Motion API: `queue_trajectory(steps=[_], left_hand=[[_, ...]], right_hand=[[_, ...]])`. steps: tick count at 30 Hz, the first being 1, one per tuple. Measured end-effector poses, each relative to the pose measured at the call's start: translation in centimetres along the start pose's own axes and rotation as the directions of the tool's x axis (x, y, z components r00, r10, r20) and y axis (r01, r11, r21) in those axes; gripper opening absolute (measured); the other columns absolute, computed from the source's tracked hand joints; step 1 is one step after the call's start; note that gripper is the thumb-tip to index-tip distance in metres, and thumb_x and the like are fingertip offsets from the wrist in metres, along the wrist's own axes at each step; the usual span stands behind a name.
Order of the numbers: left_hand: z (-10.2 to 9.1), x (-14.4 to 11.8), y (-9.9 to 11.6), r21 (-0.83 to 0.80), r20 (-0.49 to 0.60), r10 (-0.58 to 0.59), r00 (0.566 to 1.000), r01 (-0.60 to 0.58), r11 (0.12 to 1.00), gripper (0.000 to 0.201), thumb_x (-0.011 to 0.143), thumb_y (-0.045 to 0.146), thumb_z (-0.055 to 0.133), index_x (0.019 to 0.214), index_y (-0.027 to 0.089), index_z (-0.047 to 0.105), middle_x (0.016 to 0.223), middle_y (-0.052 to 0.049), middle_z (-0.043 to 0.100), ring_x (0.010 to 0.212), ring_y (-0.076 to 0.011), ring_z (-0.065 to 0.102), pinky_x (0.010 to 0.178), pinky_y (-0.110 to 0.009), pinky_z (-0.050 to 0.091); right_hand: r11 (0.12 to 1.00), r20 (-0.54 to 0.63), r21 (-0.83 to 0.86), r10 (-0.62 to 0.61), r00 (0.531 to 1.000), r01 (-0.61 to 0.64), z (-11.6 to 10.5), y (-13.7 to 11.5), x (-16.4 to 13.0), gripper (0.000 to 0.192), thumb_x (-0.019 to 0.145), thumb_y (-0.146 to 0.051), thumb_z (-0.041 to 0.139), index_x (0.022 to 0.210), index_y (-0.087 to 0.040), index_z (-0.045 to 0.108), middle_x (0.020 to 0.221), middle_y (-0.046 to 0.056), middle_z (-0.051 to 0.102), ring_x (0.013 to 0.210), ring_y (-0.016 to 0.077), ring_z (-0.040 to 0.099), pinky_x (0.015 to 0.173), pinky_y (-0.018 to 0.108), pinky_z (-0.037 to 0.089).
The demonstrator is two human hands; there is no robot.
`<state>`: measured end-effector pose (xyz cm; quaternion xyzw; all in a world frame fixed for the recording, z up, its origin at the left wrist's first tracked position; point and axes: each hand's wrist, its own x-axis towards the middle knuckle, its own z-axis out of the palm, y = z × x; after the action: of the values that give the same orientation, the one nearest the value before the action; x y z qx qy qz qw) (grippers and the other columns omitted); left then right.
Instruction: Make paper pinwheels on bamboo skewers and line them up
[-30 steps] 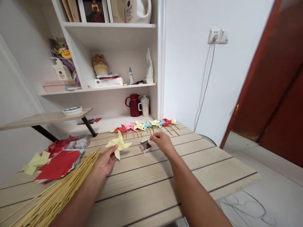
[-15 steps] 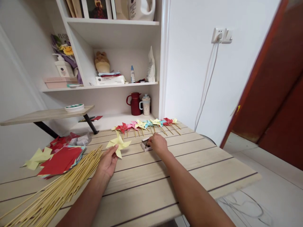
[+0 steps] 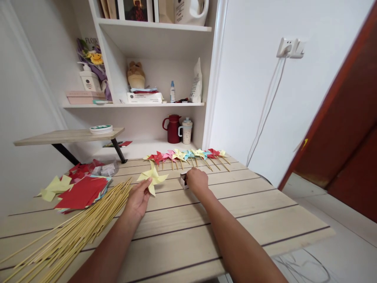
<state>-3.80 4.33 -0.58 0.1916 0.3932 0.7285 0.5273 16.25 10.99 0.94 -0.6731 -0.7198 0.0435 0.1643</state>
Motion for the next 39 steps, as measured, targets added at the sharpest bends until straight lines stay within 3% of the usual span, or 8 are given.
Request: queue_trajectory(steps=[7,11,15,21,25,27,31,39], left_hand=[[-0.1,0.2,-0.1,0.005,-0.012,-0.009,1.0,0.009,1.0,0.01,0.07,0.004,0.078,0.072,0.011,0.071,0.072,-0.004,0.072,0.061,-0.0088,0.064,0.062,-0.019,0.05],[-0.1,0.2,0.0,0.009,-0.022,-0.016,1.0,0.016,1.0,0.009,0.074,0.003,0.074,0.073,0.012,0.071,0.071,-0.005,0.072,0.061,-0.0087,0.064,0.063,-0.018,0.05],[0.1,0.0,0.1,0.008,-0.029,-0.016,0.999,0.017,1.0,0.01,0.075,0.002,0.072,0.073,0.011,0.07,0.069,-0.004,0.071,0.06,-0.0083,0.063,0.061,-0.017,0.05],[0.1,0.1,0.0,0.005,-0.038,-0.018,0.999,0.018,1.0,0.01,0.076,0.003,0.072,0.074,0.011,0.069,0.068,-0.003,0.07,0.059,-0.0074,0.063,0.063,-0.017,0.049],[0.0,0.1,-0.1,0.008,-0.04,-0.015,0.999,0.016,1.0,0.011,0.072,0.003,0.076,0.073,0.012,0.069,0.07,-0.002,0.071,0.06,-0.0077,0.063,0.064,-0.018,0.049],[0.0,0.1,-0.1,0.01,-0.032,-0.015,0.999,0.015,1.0,0.011,0.072,0.004,0.076,0.073,0.012,0.069,0.071,-0.003,0.071,0.06,-0.0079,0.063,0.064,-0.018,0.049],[0.1,-0.1,0.0,0.008,-0.029,-0.017,0.999,0.017,1.0,0.011,0.074,0.003,0.074,0.071,0.012,0.07,0.068,-0.002,0.07,0.059,-0.0075,0.062,0.062,-0.017,0.049],[0.0,-0.2,0.1,0.006,-0.029,-0.026,0.999,0.026,1.0,0.01,0.072,0.002,0.076,0.072,0.011,0.071,0.069,-0.003,0.071,0.059,-0.0082,0.064,0.061,-0.018,0.051]], right_hand=[[0.932,0.052,0.358,0.045,0.998,-0.061,0.3,1.6,0.3,0.015,0.078,-0.029,0.065,0.072,-0.018,0.074,0.073,0.004,0.073,0.069,0.0176,0.066,0.057,0.024,0.04],[0.839,0.035,0.544,0.0,0.999,-0.019,0.2,2.5,0.1,0.021,0.08,-0.03,0.062,0.078,-0.013,0.074,0.079,0.007,0.075,0.071,0.0167,0.066,0.059,0.023,0.045],[0.807,0.015,0.591,-0.016,1.0,0.004,-0.4,2.9,-0.5,0.028,0.082,-0.035,0.058,0.085,-0.011,0.074,0.078,0.007,0.074,0.068,0.0163,0.065,0.059,0.024,0.045],[0.931,0.001,0.361,0.045,0.999,-0.042,-0.8,2.2,-0.7,0.025,0.081,-0.037,0.061,0.074,-0.017,0.075,0.074,0.005,0.072,0.071,0.0177,0.064,0.059,0.025,0.039],[0.993,-0.017,0.116,0.023,1.0,-0.021,-0.7,0.6,-0.7,0.021,0.082,-0.036,0.064,0.077,-0.021,0.077,0.099,0.009,0.072,0.086,0.0225,0.066,0.065,0.028,0.038],[1.0,-0.016,0.014,0.001,1.0,-0.001,-0.7,-0.2,-0.6,0.018,0.084,-0.032,0.063,0.083,-0.02,0.077,0.106,0.012,0.071,0.095,0.025,0.066,0.07,0.029,0.04],[0.991,0.018,-0.132,0.006,1.0,-0.004,-0.7,-0.9,-0.2,0.017,0.085,-0.025,0.062,0.089,-0.017,0.077,0.102,0.017,0.073,0.098,0.0279,0.067,0.076,0.032,0.042],[0.982,0.096,-0.188,0.023,0.995,-0.005,-0.8,-1.8,0.8,0.019,0.083,-0.027,0.063,0.093,-0.016,0.076,0.101,0.019,0.074,0.094,0.0303,0.07,0.071,0.033,0.047]])
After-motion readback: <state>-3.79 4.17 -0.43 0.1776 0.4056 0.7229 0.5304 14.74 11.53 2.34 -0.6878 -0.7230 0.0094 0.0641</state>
